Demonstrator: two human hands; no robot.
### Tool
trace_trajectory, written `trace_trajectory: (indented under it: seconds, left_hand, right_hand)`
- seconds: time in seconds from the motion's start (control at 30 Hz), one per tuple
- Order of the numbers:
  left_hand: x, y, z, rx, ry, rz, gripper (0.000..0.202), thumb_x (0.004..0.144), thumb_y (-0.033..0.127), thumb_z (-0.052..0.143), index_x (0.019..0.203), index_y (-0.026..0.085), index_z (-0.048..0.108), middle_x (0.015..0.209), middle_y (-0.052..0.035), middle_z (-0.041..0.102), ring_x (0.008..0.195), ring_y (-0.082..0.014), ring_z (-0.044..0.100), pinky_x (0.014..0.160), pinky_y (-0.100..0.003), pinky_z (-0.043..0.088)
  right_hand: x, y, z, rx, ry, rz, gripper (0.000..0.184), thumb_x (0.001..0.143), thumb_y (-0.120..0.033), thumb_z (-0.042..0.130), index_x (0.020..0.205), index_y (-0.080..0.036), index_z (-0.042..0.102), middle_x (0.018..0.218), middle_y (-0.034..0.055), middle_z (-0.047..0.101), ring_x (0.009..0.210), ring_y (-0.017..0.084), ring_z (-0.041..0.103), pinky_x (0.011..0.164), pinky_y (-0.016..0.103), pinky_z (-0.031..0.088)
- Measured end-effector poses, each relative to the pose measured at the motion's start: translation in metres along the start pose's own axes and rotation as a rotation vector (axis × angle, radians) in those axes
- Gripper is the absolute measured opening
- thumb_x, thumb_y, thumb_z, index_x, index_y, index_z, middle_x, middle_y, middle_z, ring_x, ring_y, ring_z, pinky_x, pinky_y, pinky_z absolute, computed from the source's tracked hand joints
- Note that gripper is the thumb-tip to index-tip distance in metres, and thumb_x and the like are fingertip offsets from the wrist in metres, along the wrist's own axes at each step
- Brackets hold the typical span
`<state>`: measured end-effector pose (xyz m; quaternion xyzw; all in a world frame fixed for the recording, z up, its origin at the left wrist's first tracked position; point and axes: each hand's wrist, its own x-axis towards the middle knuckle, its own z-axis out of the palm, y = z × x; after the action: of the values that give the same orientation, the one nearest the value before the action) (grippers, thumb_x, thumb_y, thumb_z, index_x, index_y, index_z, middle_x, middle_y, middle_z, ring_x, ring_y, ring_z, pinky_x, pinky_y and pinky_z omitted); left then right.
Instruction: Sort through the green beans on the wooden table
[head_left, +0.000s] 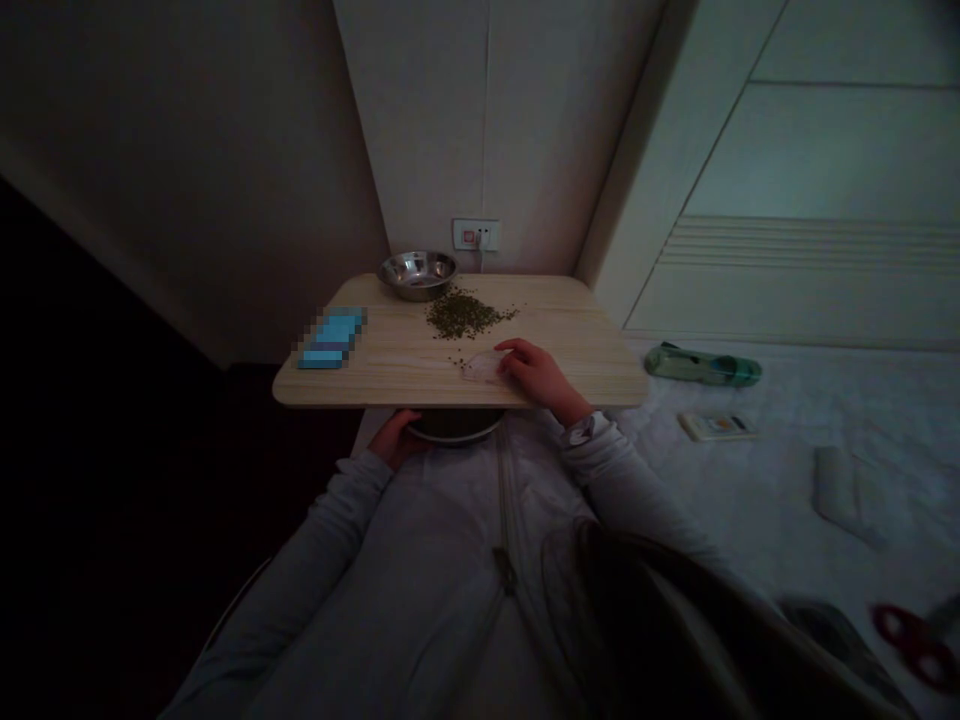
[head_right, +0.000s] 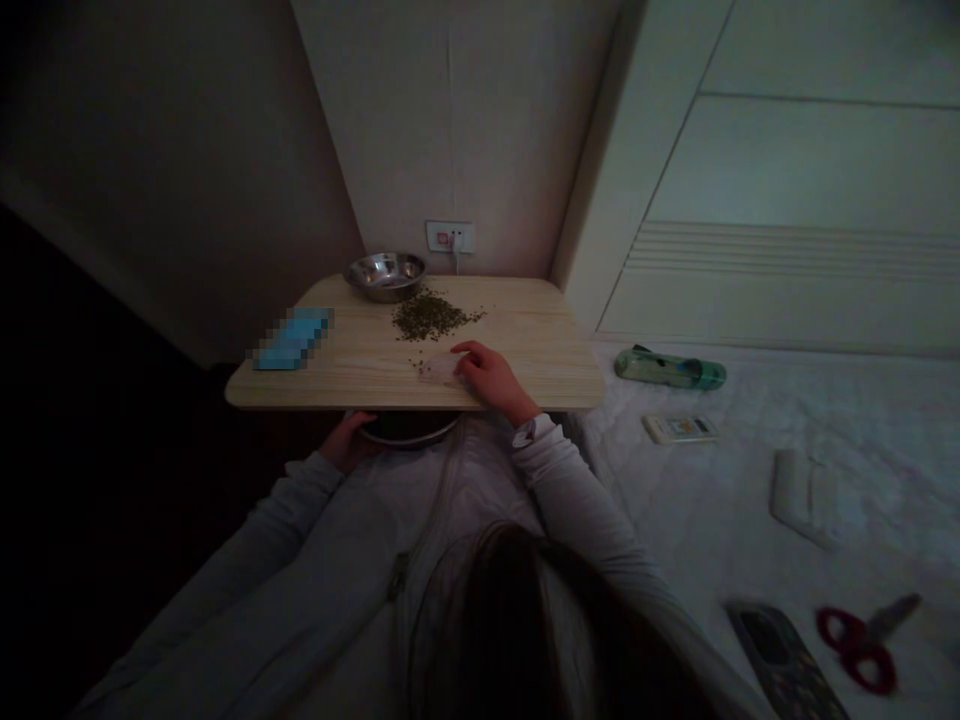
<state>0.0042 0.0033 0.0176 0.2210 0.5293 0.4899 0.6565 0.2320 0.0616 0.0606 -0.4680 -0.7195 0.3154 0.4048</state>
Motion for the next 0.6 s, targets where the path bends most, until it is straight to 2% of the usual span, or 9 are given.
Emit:
trace_trajectory:
  seconds: [0.2, 0.6]
  left_hand:
    - [-0.0003, 0.0003, 0.0007, -0.004, 0.012, -0.013, 0.008, 0.065, 0.012, 0.051, 0.07, 0.015, 0.056, 0.06, -0.0008, 0.059, 0.052, -0.0136, 0.056, 0.041, -0.025, 0.049]
    - [-0.0008, 0.0006, 0.0002, -0.015, -0.015, -0.025, 0.009, 0.063, 0.012, 0.052, 0.071, 0.014, 0.057, 0.063, -0.0017, 0.06, 0.052, -0.0143, 0.056, 0.042, -0.026, 0.048]
  right_hand:
    - [0.0007, 0.0021, 0.0001, 0.031, -0.013, 0.022, 0.03, 0.07, -0.021, 0.042, 0.097, -0.017, 0.056, 0.068, -0.0016, 0.062, 0.058, 0.01, 0.049, 0.06, 0.024, 0.037]
    - [-0.0001, 0.0014, -0.0005, 0.017, 0.009, 0.027, 0.031, 0.07, -0.021, 0.042, 0.096, -0.016, 0.057, 0.067, -0.0015, 0.062, 0.06, 0.01, 0.05, 0.062, 0.024, 0.038]
